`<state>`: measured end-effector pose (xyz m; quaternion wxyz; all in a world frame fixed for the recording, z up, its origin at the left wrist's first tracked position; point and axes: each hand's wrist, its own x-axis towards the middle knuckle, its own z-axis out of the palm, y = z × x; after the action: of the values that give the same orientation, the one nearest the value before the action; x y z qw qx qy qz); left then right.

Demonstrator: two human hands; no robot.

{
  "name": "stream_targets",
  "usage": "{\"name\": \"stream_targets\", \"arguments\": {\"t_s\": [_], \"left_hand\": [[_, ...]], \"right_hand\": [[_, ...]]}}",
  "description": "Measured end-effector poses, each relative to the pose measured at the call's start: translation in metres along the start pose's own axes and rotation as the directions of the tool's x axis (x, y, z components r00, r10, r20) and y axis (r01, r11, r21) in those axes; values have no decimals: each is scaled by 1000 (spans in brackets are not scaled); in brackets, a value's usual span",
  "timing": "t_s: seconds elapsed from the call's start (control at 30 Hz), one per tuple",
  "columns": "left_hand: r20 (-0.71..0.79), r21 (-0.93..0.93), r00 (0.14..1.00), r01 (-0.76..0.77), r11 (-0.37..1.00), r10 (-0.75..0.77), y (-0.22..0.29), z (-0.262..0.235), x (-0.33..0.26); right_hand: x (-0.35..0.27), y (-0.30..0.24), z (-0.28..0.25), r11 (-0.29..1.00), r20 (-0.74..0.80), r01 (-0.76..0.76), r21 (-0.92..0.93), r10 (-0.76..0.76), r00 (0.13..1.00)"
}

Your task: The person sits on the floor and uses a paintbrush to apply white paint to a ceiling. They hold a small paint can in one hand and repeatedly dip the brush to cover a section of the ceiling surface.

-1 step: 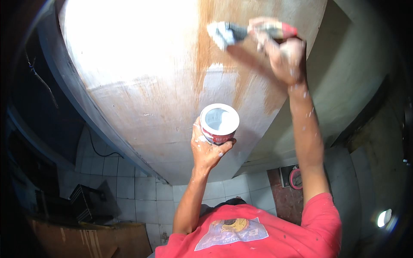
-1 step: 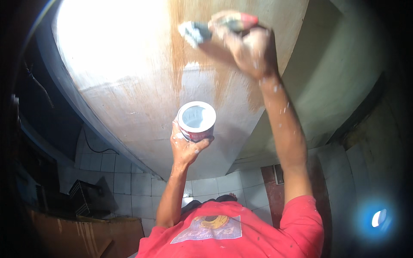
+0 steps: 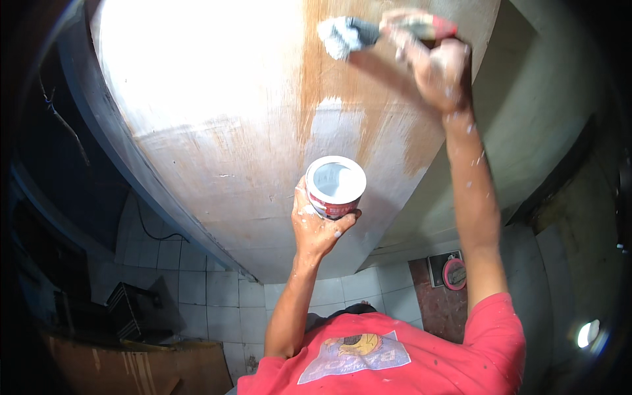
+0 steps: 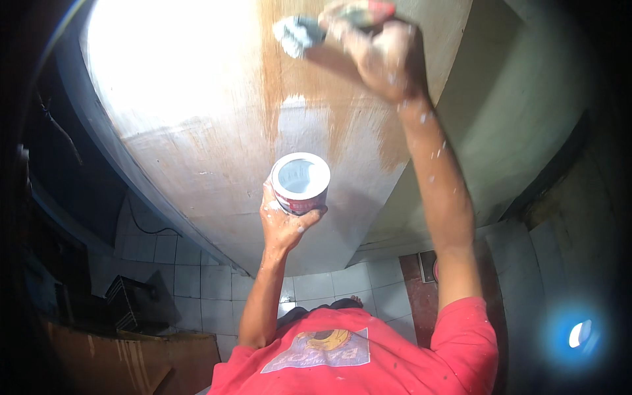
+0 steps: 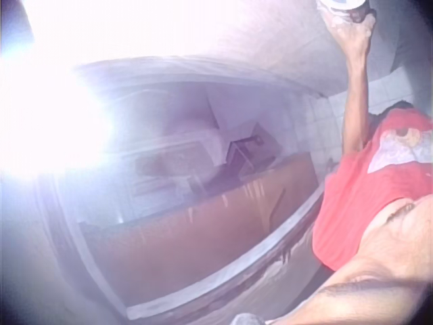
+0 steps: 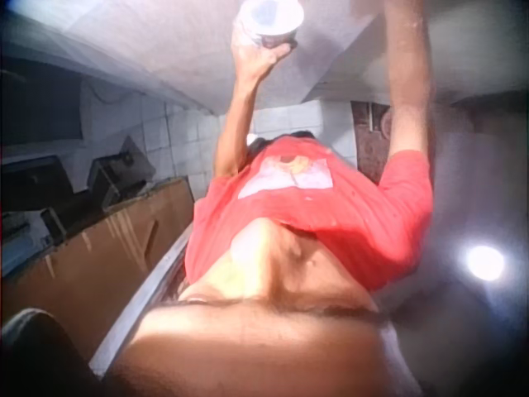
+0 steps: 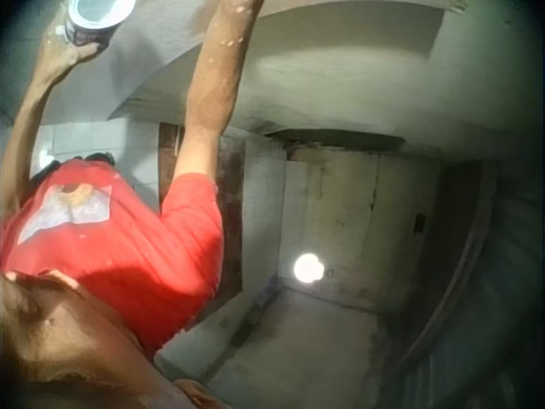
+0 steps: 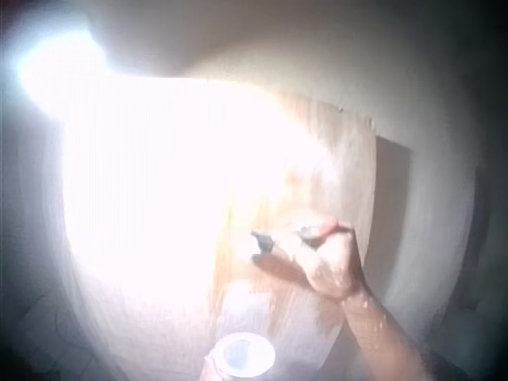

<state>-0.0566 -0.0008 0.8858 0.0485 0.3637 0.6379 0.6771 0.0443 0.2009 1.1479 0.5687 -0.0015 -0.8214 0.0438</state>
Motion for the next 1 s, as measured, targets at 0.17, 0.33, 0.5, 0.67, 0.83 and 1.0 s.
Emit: {"name": "stream_targets", "arguments": {"t_s": [0.17, 0.33, 0.5, 0.67, 0.83, 1.0], "left_hand": [[-5, 21, 999, -36, 999, 37, 12, -5, 5], [-38, 13, 999, -24, 1000, 25, 3, -4, 5], [-43, 40, 999, -3, 999, 5, -10, -4, 3], [-9, 25, 1000, 9, 1000, -9, -24, 3, 1], [0, -3, 998, 57, 998, -57, -35, 9, 1], [-31, 28, 997, 75, 997, -74, -27, 0, -1]], "right_hand": [[60, -23, -22, 868, -180, 144, 474, -65, 982], [-27, -31, 8, 879, 191, -16, 477, -86, 978], [-3, -4, 37, 942, 267, -185, 280, 109, 958], [99, 31, 7, 890, -86, 368, -271, -403, 911], [167, -4, -26, 709, -45, 662, -244, -690, 723], [62, -14, 47, 489, 208, 684, -541, -710, 672]]}}
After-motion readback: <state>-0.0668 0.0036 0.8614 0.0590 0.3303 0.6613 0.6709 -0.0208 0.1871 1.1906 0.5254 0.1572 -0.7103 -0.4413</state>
